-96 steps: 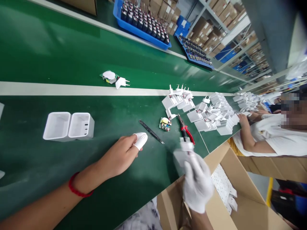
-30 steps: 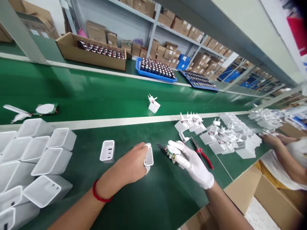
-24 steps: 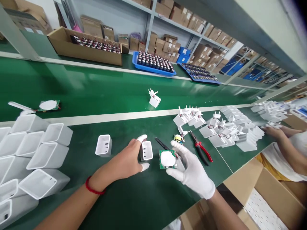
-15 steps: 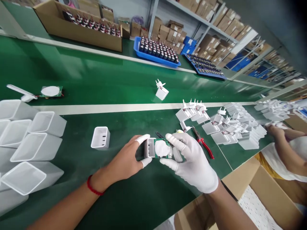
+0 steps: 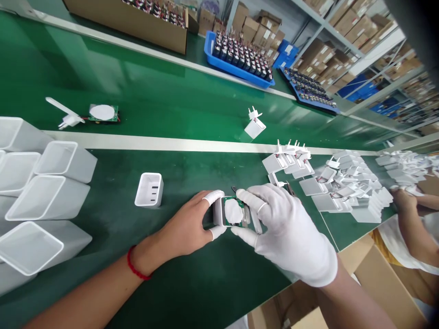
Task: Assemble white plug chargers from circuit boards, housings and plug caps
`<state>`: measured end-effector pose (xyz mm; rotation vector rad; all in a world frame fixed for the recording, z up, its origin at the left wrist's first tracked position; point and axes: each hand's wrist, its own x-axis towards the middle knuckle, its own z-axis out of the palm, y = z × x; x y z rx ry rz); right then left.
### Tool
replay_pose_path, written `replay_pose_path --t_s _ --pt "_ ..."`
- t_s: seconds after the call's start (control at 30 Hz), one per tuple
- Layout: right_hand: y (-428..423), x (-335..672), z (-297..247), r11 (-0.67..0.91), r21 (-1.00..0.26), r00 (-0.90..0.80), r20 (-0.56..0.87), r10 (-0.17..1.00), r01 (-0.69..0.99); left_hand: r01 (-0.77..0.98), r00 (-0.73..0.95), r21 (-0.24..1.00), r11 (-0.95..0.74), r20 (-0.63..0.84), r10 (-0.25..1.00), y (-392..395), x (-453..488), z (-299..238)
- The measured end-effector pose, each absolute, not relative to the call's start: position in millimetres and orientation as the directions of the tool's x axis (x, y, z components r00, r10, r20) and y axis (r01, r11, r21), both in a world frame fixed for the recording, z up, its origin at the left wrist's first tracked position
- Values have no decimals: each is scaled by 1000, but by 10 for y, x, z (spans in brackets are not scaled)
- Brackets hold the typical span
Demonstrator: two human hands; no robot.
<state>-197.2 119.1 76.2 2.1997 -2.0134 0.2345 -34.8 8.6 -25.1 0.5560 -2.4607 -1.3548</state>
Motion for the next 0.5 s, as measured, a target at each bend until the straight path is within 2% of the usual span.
replay_pose_path --t_s 0.23,0.5 --pt "1128 -1942 716 -77 18 79 168 -983 -997 -201 -891 854 480 45 -451 74 -351 -230" --pt "1080 -1860 770 -47 99 58 113 -992 -994 -205 -894 845 493 44 -445 55 -347 -231"
